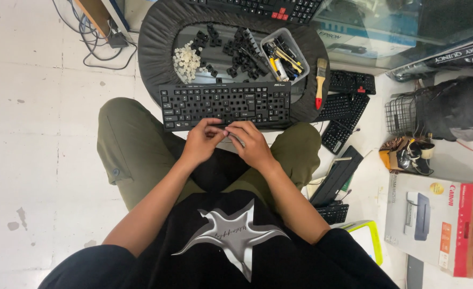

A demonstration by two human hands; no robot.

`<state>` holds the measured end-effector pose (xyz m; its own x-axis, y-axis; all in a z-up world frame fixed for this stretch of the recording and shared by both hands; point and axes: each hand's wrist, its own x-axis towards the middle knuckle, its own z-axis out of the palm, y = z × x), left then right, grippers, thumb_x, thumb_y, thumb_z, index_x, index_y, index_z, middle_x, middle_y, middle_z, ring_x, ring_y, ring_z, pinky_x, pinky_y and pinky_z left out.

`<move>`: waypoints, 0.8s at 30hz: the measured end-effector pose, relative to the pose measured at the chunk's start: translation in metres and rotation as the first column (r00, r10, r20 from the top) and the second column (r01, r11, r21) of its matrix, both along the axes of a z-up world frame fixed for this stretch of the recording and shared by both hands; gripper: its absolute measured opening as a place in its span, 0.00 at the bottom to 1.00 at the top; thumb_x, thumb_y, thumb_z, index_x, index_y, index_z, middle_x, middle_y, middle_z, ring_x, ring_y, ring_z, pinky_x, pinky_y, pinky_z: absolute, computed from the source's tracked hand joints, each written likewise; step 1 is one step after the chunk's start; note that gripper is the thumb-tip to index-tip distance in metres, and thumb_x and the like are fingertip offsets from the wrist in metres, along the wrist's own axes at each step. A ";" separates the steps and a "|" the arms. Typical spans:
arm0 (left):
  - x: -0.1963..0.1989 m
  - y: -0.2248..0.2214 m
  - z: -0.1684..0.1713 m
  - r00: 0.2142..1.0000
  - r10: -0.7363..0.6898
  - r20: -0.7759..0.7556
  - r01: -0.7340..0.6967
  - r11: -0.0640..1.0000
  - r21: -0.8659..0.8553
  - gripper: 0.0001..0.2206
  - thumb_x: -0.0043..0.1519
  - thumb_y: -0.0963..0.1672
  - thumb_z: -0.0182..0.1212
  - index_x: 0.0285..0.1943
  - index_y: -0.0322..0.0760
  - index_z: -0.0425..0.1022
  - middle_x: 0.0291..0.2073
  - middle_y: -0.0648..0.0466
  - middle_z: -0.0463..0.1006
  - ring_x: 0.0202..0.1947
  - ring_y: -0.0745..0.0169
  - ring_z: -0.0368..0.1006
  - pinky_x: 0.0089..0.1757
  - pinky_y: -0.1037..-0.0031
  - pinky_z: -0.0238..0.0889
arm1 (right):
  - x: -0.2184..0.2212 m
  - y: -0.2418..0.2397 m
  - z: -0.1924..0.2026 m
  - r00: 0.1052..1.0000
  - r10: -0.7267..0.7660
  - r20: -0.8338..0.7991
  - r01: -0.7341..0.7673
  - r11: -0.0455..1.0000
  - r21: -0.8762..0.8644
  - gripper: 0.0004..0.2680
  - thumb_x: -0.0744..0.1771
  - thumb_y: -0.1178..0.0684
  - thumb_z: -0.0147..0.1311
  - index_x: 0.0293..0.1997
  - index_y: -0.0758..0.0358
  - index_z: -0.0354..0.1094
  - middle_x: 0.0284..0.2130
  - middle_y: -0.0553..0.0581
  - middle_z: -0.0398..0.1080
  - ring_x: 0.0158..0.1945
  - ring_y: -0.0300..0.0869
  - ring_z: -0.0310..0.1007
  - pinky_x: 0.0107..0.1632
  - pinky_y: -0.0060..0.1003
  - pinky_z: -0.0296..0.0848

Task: Assembling a computer keyboard by manually installing keycaps and components into the frame.

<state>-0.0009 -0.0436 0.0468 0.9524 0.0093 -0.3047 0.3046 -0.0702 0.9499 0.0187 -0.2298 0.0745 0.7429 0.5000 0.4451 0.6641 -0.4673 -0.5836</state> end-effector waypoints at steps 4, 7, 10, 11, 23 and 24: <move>-0.002 0.006 0.002 0.993 -0.114 -0.037 0.117 0.990 0.080 0.18 0.59 0.45 0.71 0.56 0.36 0.76 0.37 0.51 0.86 0.40 0.59 0.82 0.48 0.68 0.72 | 0.002 -0.007 -0.001 0.996 0.088 -0.020 -0.089 0.994 -0.059 0.10 0.64 0.67 0.62 0.48 0.66 0.75 0.43 0.57 0.75 0.47 0.52 0.77 0.49 0.44 0.79; -0.005 0.007 0.002 0.983 -0.181 -0.033 0.184 0.978 0.096 0.19 0.59 0.45 0.71 0.55 0.33 0.74 0.37 0.49 0.86 0.41 0.55 0.82 0.49 0.65 0.71 | 0.001 -0.012 0.001 0.989 0.138 -0.051 -0.142 0.987 -0.075 0.09 0.65 0.66 0.63 0.48 0.65 0.75 0.40 0.57 0.76 0.43 0.52 0.77 0.45 0.43 0.79; -0.005 0.005 -0.001 0.975 -0.220 -0.012 0.220 0.970 0.104 0.20 0.58 0.45 0.71 0.55 0.31 0.73 0.37 0.47 0.86 0.41 0.51 0.82 0.49 0.62 0.71 | 0.003 -0.017 0.000 0.982 0.176 -0.064 -0.181 0.979 -0.089 0.09 0.64 0.65 0.64 0.48 0.65 0.74 0.39 0.58 0.76 0.41 0.53 0.77 0.44 0.45 0.79; -0.005 0.004 -0.002 0.972 -0.234 0.004 0.232 0.966 0.112 0.20 0.59 0.45 0.71 0.55 0.31 0.72 0.36 0.47 0.86 0.41 0.50 0.82 0.49 0.61 0.71 | 0.004 -0.020 -0.002 0.980 0.187 -0.072 -0.194 0.976 -0.100 0.10 0.64 0.64 0.64 0.49 0.64 0.73 0.39 0.58 0.76 0.42 0.54 0.77 0.44 0.46 0.79; -0.008 -0.042 -0.091 0.921 -0.021 -0.390 -0.070 0.973 -0.218 0.19 0.65 0.46 0.64 0.62 0.31 0.73 0.43 0.42 0.84 0.41 0.57 0.82 0.44 0.71 0.77 | 0.045 -0.073 -0.053 0.977 -0.140 -0.160 0.111 0.978 -0.176 0.08 0.65 0.63 0.66 0.48 0.67 0.77 0.38 0.60 0.76 0.44 0.52 0.78 0.47 0.42 0.77; -0.007 -0.046 -0.095 0.919 -0.024 -0.393 -0.070 0.973 -0.221 0.19 0.65 0.46 0.64 0.62 0.31 0.73 0.43 0.42 0.84 0.41 0.57 0.82 0.44 0.71 0.77 | 0.047 -0.072 -0.052 0.976 -0.142 -0.163 0.112 0.977 -0.180 0.08 0.65 0.63 0.66 0.48 0.67 0.77 0.38 0.60 0.76 0.44 0.52 0.78 0.47 0.42 0.77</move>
<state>-0.0074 -0.0900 -0.0483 0.7567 -0.0836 -0.6484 0.6530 0.1434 0.7436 0.0660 -0.3015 0.0222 0.8635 0.4534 0.2208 0.4884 -0.6426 -0.5904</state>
